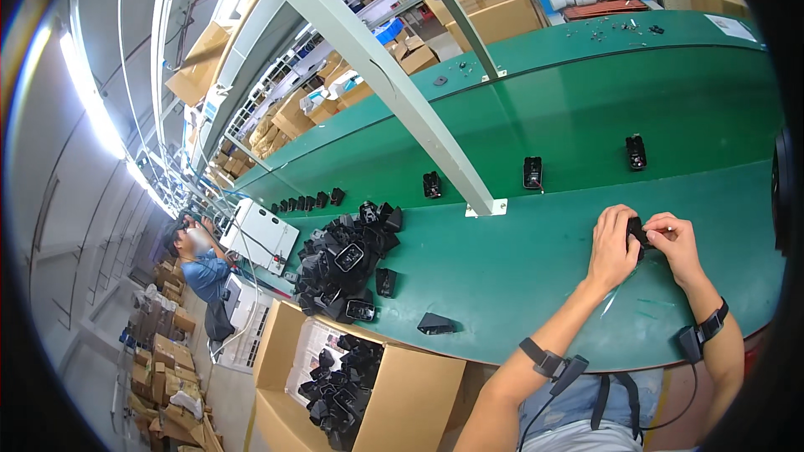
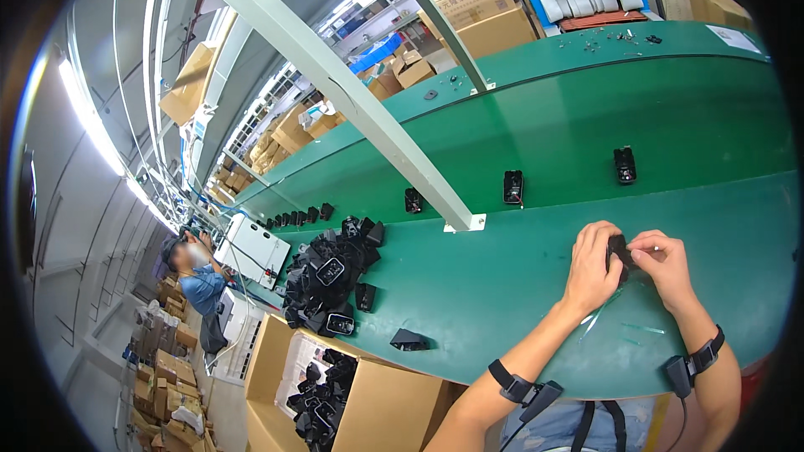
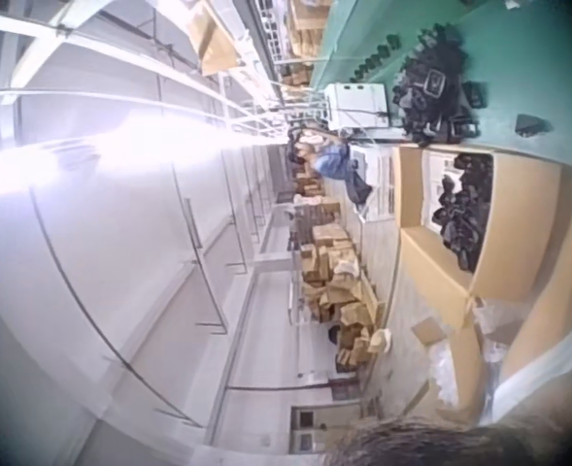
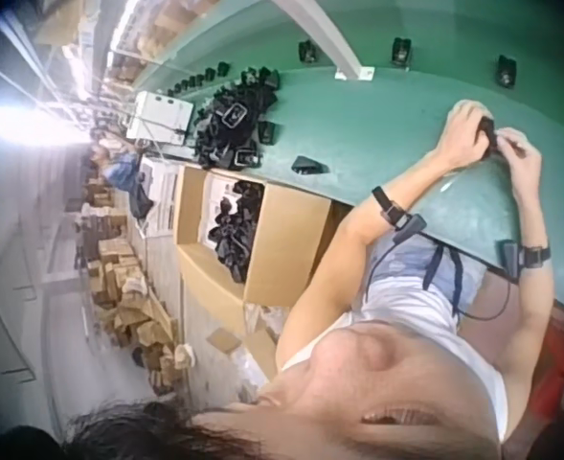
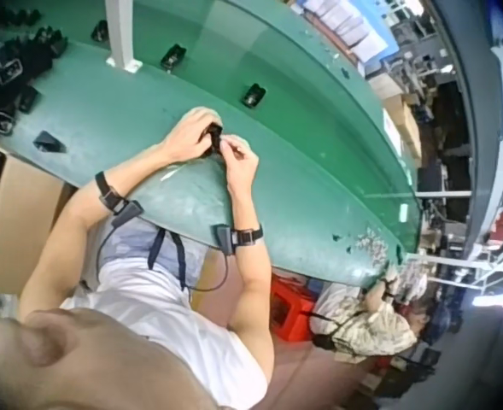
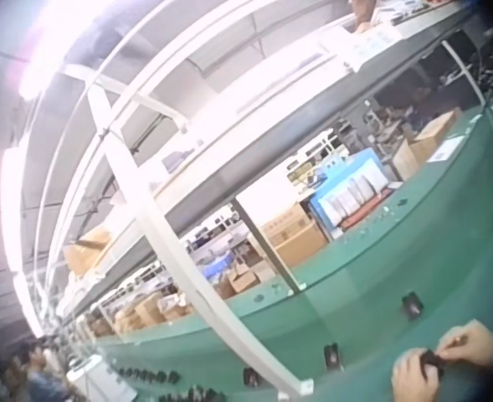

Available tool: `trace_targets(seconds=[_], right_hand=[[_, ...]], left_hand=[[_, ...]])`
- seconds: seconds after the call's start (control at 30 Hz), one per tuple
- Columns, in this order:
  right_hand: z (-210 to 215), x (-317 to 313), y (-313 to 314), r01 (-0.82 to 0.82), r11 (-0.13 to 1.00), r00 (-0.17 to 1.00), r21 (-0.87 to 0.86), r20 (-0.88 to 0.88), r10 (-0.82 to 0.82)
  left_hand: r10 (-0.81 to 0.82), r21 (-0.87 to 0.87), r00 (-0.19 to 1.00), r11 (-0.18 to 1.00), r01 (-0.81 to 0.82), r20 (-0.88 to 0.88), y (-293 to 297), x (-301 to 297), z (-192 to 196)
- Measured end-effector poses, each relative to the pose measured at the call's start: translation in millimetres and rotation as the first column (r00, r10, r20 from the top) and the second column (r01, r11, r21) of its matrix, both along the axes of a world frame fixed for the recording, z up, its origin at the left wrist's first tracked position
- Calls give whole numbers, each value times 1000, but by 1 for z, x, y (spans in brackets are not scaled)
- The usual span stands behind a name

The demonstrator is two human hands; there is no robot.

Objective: The person assembles small black electronic components at a green workbench. They pick up a black plastic housing, insert a small internal part, and then snap a cover onto the housing. The person repeats this process for several units, placing the finished items on the table.

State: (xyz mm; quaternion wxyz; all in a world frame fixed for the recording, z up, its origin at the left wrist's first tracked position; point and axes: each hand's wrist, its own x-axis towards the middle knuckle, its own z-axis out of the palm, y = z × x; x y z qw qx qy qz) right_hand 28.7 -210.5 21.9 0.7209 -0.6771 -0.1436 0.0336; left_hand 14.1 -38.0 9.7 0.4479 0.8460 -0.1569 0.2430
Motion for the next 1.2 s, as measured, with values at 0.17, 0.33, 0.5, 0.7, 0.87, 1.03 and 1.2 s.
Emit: trace_targets(seconds=[0.17,0.33,0.5,0.7,0.87,1.03,1.2], right_hand=[[0,-5,4,29,999,994,41,-109,-25],[4,-13,6,58,996,995,73,-90,-52],[2,-14,11,43,998,998,49,52,-46],[2,-9,7,32,999,999,-19,8,-32],[-5,-8,7,11,1000,996,-29,89,-9],[-6,-9,5,-2,1000,998,-31,57,3],[-18,-3,13,74,997,986,15,149,-76]], left_hand=[[42,-43,999,998,-41,25,6,1,2],[66,-103,996,993,-59,66,4,0,2],[37,-120,997,992,-29,64,1,-4,-1],[12,-110,998,994,-6,54,1,0,-8],[-1,-153,996,988,14,87,-4,-2,-6],[-12,-153,994,988,28,110,-1,-5,4],[22,-176,992,984,0,124,6,-10,5]])
